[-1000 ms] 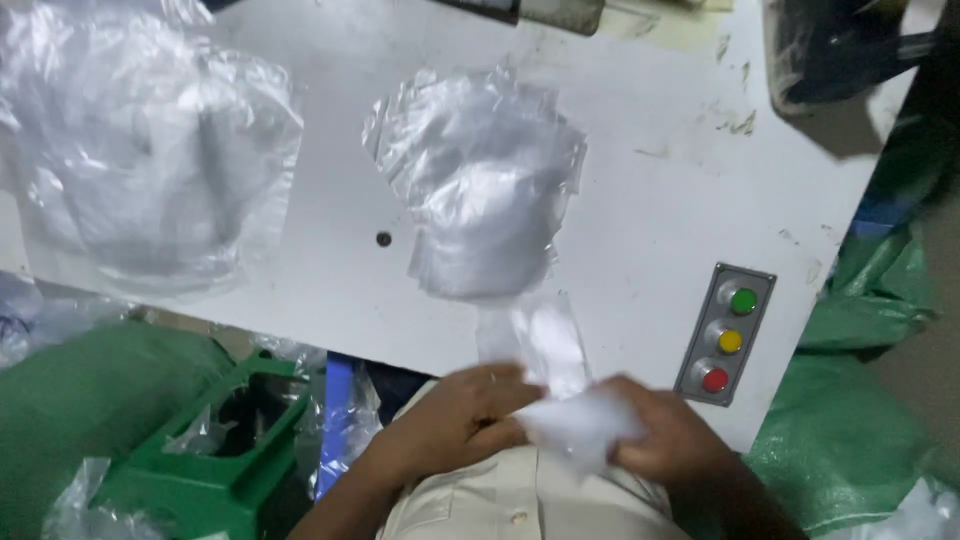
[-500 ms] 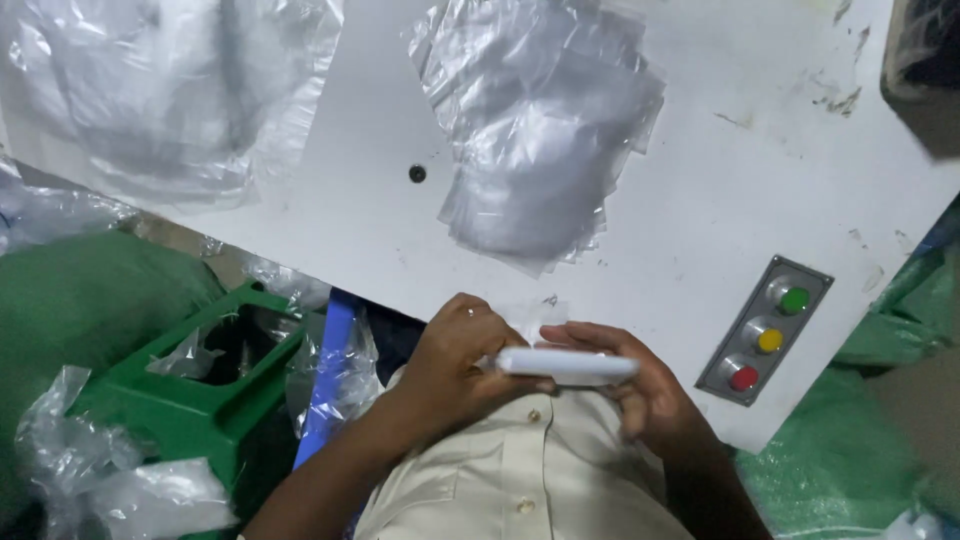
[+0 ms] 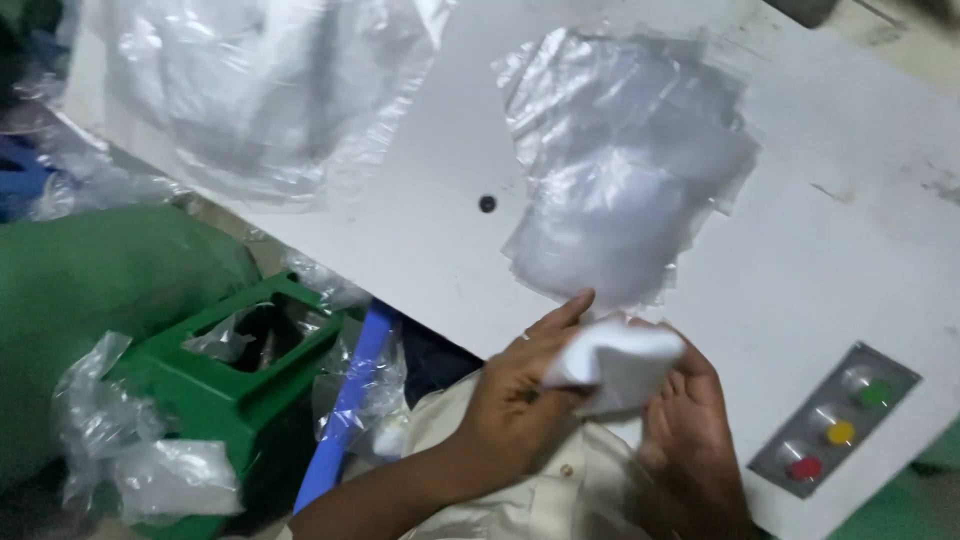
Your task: Folding and organizing small plastic bags on a workbench.
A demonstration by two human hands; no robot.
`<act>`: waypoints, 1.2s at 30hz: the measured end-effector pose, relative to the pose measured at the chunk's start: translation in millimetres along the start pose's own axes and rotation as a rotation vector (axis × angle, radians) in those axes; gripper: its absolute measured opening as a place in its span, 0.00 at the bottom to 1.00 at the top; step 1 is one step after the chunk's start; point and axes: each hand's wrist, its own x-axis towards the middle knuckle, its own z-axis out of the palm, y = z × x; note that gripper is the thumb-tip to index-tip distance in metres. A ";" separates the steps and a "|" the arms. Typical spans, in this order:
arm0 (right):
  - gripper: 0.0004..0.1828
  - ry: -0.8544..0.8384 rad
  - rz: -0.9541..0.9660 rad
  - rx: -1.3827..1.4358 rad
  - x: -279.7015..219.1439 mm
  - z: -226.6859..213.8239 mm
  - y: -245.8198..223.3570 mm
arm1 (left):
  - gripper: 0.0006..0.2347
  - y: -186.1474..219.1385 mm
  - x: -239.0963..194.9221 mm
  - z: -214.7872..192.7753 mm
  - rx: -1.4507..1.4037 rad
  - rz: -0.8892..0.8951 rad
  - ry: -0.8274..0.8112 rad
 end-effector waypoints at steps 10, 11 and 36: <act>0.27 0.262 0.070 -0.114 10.8 5.6 -13.6 | 0.02 53.6 52.4 -118.1 0.866 0.502 0.581; 0.29 0.330 0.007 -0.139 8.9 13.0 -17.9 | 0.05 64.2 60.3 -143.2 1.289 0.631 0.727; 0.38 0.496 -0.272 -0.076 -2.0 7.7 -62.8 | 0.10 67.9 93.5 -166.1 1.669 0.751 0.383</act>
